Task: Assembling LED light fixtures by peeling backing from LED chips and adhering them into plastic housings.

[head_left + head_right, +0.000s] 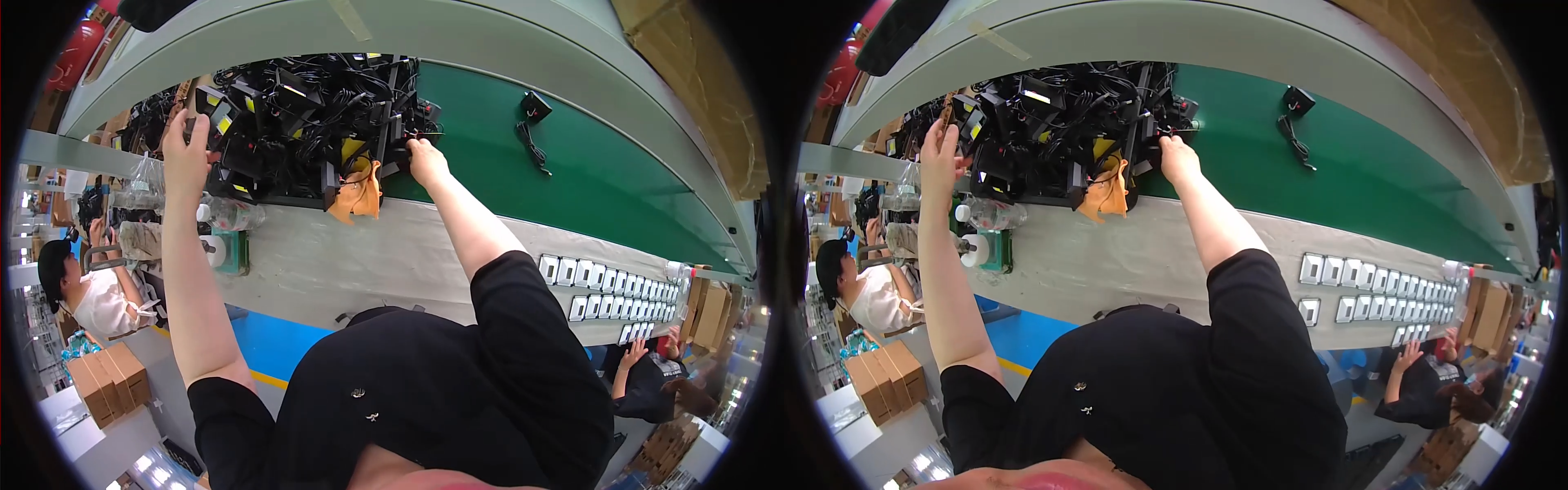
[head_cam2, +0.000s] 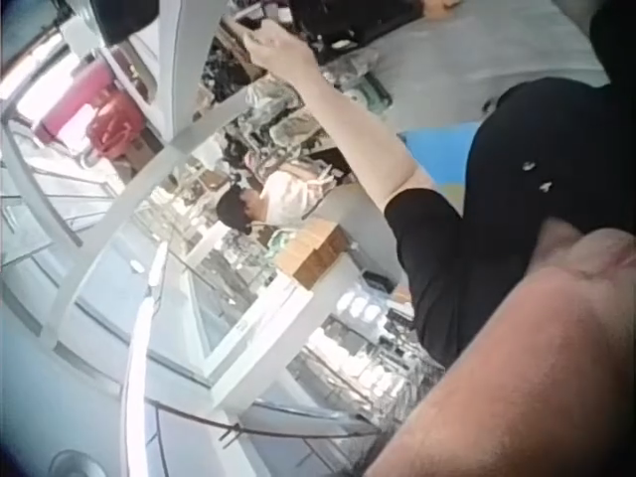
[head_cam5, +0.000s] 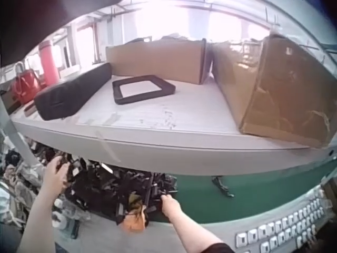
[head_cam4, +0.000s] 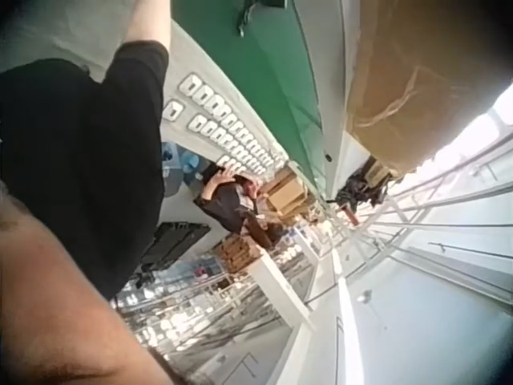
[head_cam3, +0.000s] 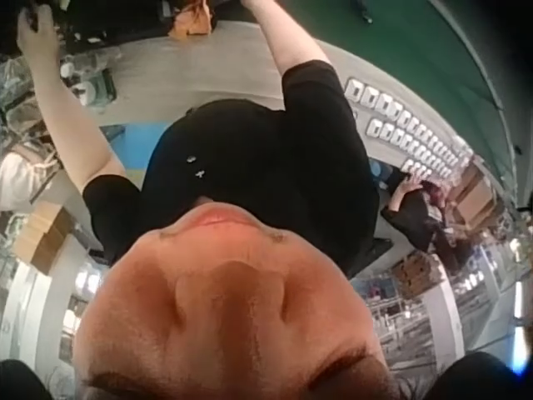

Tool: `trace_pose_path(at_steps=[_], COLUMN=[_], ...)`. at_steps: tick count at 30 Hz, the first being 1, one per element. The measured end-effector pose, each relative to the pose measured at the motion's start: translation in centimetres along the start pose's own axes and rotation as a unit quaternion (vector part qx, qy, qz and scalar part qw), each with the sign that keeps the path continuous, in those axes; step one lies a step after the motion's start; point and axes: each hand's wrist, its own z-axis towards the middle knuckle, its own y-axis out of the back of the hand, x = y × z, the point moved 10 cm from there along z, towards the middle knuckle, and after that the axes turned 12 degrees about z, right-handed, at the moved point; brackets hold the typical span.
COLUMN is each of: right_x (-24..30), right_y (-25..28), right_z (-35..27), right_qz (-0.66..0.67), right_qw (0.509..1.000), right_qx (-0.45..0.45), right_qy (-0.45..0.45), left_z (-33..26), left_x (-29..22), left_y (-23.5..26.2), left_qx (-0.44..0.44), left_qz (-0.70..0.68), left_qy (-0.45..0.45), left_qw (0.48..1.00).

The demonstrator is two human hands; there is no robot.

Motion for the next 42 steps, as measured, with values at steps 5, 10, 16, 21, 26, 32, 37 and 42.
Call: trace_pose_path(at_steps=[5,10,16,21,26,32,37,42], right_x=[-4.2,-11.5,-7.4,-0.2,3.0,7.8,12.8,13.6], right_y=[4.2,9.3,7.9,11.0,15.3,28.2,31.7,33.6], right_z=[-2.5,-8.5,-17.7,-23.1,-26.5,-32.1,-35.1,-35.3], right_qz=[0.074,0.244,0.699,0.677,0.631,0.430,0.308,0.305], right_qw=[0.995,0.961,0.682,0.725,0.772,0.860,0.874,0.892], right_qx=[-0.063,-0.111,0.049,0.054,0.051,-0.215,-0.189,-0.216], right_qy=[-0.006,-0.073,-0.209,-0.115,-0.048,0.169,0.325,0.253], left_z=[-0.6,-6.1,-18.9,-30.1,-31.3,-33.3,-35.3,-36.2], left_x=[4.1,-2.2,-9.3,-9.9,-14.2,-17.6,-20.9,-21.6], left_y=[-0.9,0.8,-11.9,-22.7,-20.4,-15.1,-11.1,-8.9], left_qx=[-0.045,-0.149,0.164,0.500,0.457,0.472,0.508,0.493], left_qz=[0.202,0.306,-0.167,-0.315,-0.437,-0.498,-0.543,-0.509], left_qy=[-0.024,-0.036,-0.170,0.023,0.057,0.053,-0.020,-0.092], left_qw=[0.978,0.940,0.957,0.807,0.773,0.725,0.669,0.700])
